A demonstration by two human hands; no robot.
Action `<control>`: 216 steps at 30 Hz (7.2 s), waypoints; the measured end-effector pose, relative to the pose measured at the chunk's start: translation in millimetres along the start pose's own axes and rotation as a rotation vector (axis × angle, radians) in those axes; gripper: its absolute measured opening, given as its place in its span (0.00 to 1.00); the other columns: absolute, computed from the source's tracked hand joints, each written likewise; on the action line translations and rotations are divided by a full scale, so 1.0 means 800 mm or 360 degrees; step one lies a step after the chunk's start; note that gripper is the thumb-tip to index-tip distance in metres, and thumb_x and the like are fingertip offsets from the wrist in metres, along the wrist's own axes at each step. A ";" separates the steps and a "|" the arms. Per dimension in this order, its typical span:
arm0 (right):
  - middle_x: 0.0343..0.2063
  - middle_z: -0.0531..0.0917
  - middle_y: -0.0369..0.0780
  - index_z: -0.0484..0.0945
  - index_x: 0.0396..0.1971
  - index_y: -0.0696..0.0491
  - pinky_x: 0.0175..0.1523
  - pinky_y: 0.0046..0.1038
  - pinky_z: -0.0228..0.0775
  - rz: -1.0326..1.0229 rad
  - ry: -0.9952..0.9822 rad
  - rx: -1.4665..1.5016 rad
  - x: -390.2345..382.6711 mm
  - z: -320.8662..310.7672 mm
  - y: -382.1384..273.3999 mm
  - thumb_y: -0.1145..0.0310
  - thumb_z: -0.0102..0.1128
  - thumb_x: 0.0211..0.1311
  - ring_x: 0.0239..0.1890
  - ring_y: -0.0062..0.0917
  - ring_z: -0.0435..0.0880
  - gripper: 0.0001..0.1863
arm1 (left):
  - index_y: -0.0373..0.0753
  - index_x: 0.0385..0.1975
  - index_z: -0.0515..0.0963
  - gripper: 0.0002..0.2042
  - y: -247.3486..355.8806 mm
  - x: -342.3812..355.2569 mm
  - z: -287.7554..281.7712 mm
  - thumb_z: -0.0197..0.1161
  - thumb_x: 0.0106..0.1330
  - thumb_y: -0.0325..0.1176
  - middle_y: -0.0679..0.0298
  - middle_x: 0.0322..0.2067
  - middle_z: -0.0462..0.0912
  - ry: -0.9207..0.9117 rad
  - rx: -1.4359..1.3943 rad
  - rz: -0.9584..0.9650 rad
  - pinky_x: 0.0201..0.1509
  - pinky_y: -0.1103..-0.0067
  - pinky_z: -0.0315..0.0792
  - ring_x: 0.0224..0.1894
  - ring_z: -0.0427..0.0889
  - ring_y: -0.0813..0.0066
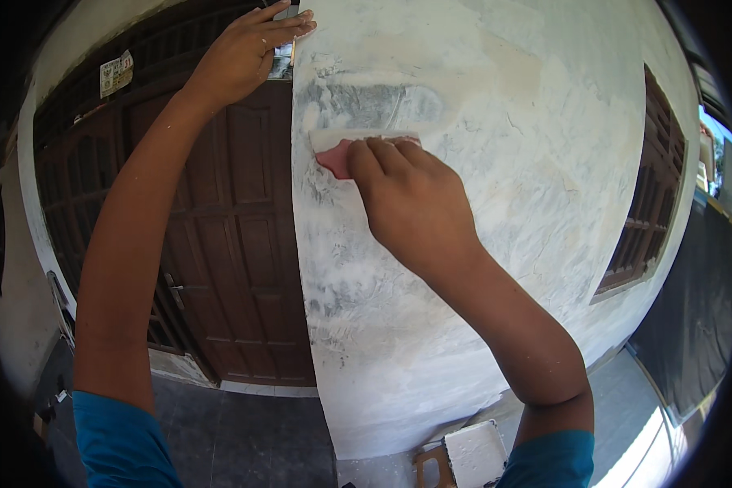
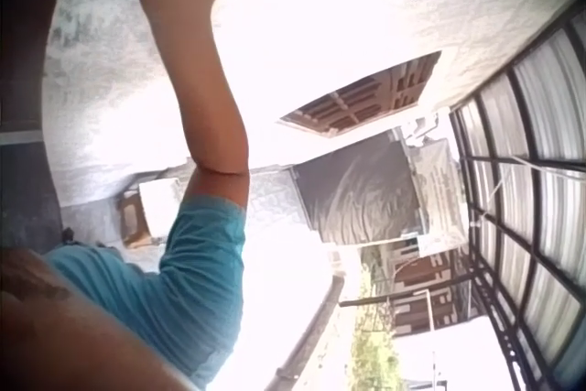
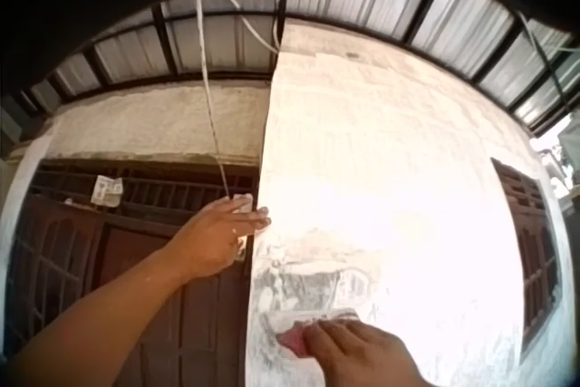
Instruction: Scrape and apply putty/filler to a concrete wall near a window frame.
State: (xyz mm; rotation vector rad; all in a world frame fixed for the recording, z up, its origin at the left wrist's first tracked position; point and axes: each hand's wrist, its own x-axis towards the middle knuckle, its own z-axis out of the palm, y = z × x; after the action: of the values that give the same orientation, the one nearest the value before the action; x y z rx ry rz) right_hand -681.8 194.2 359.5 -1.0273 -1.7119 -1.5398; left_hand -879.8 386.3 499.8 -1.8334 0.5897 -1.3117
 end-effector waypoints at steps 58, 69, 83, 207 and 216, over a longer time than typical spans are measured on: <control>0.45 0.84 0.51 0.77 0.52 0.64 0.51 0.34 0.81 -0.0340 -0.0169 -0.0292 -0.043 0.095 -0.034 0.73 0.58 0.57 0.48 0.43 0.85 0.21 | 0.39 0.55 0.79 0.24 -0.010 0.017 -0.005 0.48 0.58 0.18 0.62 0.61 0.77 -0.0605 0.0234 -0.0641 0.74 0.60 0.53 0.71 0.62 0.55; 0.24 0.82 0.36 0.81 0.27 0.50 0.32 0.33 0.76 0.0082 0.0206 -0.0356 0.100 0.012 0.030 0.73 0.58 0.57 0.29 0.31 0.83 0.03 | 0.41 0.53 0.81 0.25 -0.010 0.018 -0.011 0.49 0.56 0.17 0.63 0.60 0.78 -0.0574 0.0272 -0.0657 0.74 0.61 0.54 0.71 0.62 0.57; 0.25 0.83 0.34 0.80 0.25 0.50 0.34 0.31 0.76 0.0206 -0.0437 0.0061 0.003 0.018 -0.015 0.76 0.65 0.48 0.30 0.30 0.83 0.05 | 0.40 0.52 0.82 0.22 -0.003 0.023 -0.014 0.50 0.59 0.17 0.63 0.59 0.79 -0.0643 0.0291 -0.0709 0.73 0.62 0.56 0.70 0.64 0.57; 0.47 0.83 0.50 0.76 0.48 0.62 0.49 0.32 0.80 -0.0007 -0.0109 -0.0181 0.008 0.015 -0.007 0.77 0.57 0.57 0.49 0.38 0.85 0.17 | 0.31 0.42 0.83 0.11 -0.050 0.004 0.003 0.55 0.69 0.28 0.52 0.47 0.85 0.0056 -0.0864 -0.0052 0.71 0.65 0.62 0.54 0.82 0.62; 0.54 0.77 0.61 0.69 0.58 0.71 0.63 0.46 0.71 -0.0250 -0.0323 -0.0539 -0.076 0.105 -0.044 0.73 0.52 0.63 0.60 0.53 0.76 0.25 | 0.34 0.43 0.84 0.12 -0.015 0.031 -0.012 0.56 0.72 0.34 0.54 0.48 0.85 -0.0447 0.0018 -0.0699 0.71 0.66 0.62 0.57 0.80 0.62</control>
State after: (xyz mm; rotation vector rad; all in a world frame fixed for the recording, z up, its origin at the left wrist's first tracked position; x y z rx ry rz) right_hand -676.3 267.3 278.7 -1.2803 -1.7373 -1.9308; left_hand -880.6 372.0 524.9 -2.1673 0.0263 -1.2877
